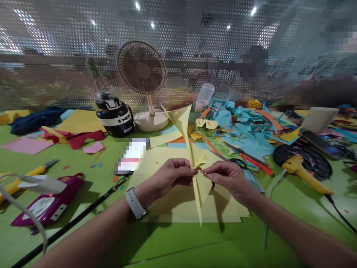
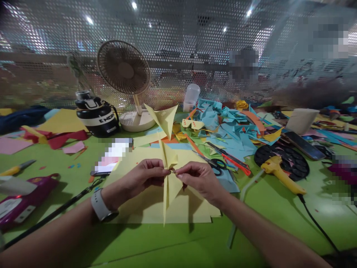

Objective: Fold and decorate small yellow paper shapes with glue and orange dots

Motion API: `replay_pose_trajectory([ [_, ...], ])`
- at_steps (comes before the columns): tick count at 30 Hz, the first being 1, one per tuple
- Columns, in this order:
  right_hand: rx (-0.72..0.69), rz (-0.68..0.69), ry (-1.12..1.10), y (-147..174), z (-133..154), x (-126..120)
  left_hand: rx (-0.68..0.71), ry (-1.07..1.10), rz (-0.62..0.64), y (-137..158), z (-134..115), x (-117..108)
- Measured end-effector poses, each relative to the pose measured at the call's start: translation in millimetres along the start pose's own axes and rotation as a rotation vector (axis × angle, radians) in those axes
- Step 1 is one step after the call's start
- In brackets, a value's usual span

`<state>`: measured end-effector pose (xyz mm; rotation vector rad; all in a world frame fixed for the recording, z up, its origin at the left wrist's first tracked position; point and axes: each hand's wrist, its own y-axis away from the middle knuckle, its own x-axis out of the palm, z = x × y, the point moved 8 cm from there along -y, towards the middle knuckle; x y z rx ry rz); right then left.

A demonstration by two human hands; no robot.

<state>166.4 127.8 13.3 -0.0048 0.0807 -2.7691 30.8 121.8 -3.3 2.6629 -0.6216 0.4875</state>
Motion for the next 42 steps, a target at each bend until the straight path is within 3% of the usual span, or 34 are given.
replay_pose_trajectory([
  [7, 0.12, 0.111, -0.134, 0.1, -8.3, 6.1, -0.021, 0.045, 0.007, -1.4, 5.1, -4.2],
  [16, 0.137, 0.178, -0.088, 3.6, -3.8, 14.5, -0.032, 0.096, -0.076, -3.2, 9.9, -7.5],
  [23, 0.13, 0.083, -0.124, 1.4, -7.3, 8.2, -0.113, 0.139, -0.079, -2.2, 17.5, -6.8],
  [28, 0.074, 0.046, -0.063, -1.3, 0.4, 4.3, -0.094, 0.105, -0.116, -2.8, 15.8, -8.2],
  [42, 0.15, 0.169, -0.058, -2.5, -7.1, 8.8, -0.023, -0.03, -0.125, -0.7, 10.3, -6.9],
])
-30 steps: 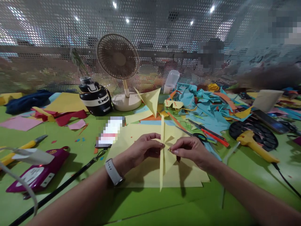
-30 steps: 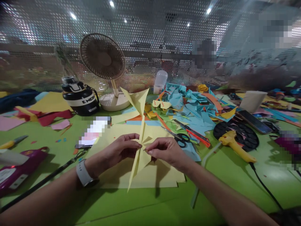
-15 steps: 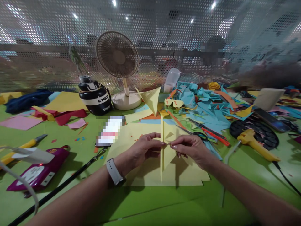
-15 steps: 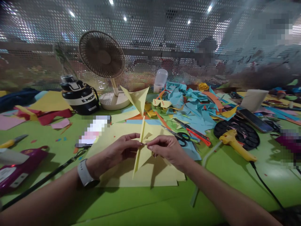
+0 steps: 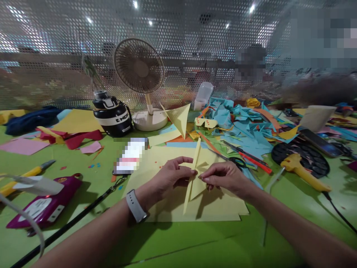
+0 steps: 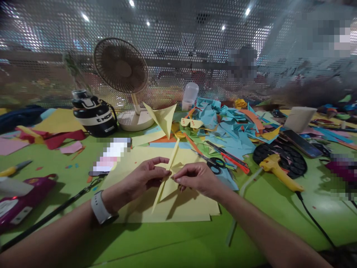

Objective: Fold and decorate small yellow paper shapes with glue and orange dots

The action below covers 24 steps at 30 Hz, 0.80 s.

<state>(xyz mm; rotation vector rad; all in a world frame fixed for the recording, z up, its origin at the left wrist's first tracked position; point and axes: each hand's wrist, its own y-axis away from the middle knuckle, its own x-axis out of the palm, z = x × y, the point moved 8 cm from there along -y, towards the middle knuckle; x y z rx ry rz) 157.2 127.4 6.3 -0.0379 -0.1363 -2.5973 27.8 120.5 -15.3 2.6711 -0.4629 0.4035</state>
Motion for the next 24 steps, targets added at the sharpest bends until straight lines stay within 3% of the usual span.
replay_pose_trajectory([
  [17, 0.078, 0.128, 0.016, -0.1, -8.3, 1.4, -0.016, 0.0, 0.034, -2.2, 6.2, -1.2],
  [24, 0.071, 0.141, 0.042, -0.3, -10.7, 2.0, -0.062, -0.001, -0.026, -1.0, 6.3, 1.0],
])
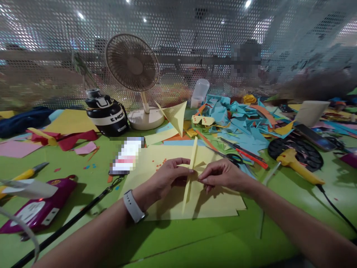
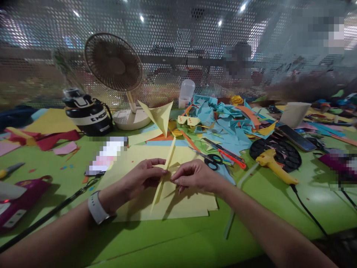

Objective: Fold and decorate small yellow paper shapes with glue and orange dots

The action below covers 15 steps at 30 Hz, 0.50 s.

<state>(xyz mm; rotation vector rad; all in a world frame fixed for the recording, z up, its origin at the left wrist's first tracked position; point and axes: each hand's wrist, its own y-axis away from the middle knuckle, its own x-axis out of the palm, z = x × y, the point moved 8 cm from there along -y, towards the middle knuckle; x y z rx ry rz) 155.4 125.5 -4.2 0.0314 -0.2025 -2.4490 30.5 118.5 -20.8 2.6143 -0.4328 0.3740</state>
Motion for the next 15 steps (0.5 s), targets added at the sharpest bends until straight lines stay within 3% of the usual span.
replay_pose_trajectory([
  [12, -0.053, -0.021, 0.135, 4.4, 9.2, 4.5, 0.09, -0.067, -0.037, -1.1, 1.5, -3.7],
  [15, -0.05, -0.096, 0.12, 5.7, 17.1, -2.0, 0.112, -0.07, -0.055, 0.7, -3.3, -4.0],
])
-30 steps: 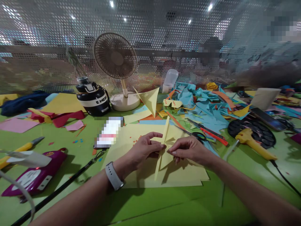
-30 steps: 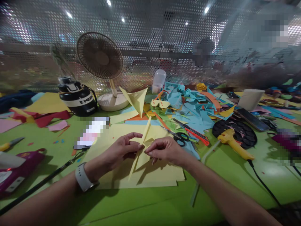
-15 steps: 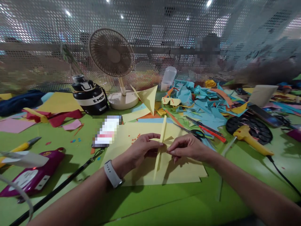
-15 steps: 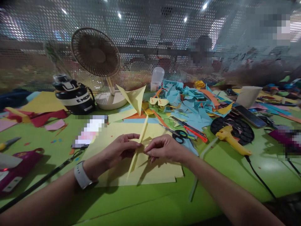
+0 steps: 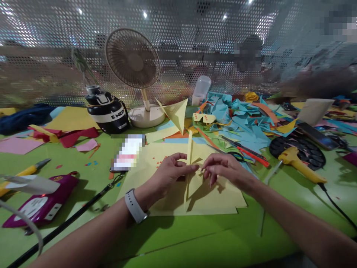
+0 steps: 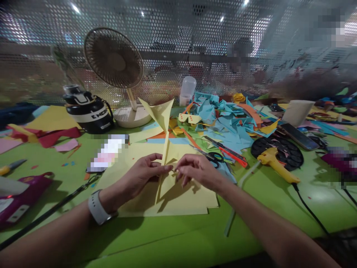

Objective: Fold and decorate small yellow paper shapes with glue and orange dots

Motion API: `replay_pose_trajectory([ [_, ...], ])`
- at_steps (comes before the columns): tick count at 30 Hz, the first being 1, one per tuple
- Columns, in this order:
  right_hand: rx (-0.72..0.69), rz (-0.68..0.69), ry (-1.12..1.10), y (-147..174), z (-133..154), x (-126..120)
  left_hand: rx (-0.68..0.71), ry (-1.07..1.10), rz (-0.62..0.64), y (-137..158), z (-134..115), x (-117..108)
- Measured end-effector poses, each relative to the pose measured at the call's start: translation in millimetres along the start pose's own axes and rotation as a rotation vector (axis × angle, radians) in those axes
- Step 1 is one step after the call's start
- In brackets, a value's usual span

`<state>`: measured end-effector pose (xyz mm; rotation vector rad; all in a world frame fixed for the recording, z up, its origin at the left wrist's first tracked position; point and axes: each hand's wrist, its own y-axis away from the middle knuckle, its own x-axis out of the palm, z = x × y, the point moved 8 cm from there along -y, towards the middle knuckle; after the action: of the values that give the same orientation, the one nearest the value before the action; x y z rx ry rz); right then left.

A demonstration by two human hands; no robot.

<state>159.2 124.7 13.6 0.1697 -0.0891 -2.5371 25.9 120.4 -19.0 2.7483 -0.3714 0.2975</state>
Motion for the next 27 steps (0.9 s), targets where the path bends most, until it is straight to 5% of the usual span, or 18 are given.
replay_pose_trajectory([
  [6, 0.155, 0.055, 0.112, -1.6, -14.5, 12.3, 0.051, 0.0, -0.023, 0.6, -4.3, -0.4],
  [27, 0.148, 0.089, -0.021, -2.2, -20.0, 17.4, 0.003, -0.003, -0.008, 0.3, -5.1, 0.9],
])
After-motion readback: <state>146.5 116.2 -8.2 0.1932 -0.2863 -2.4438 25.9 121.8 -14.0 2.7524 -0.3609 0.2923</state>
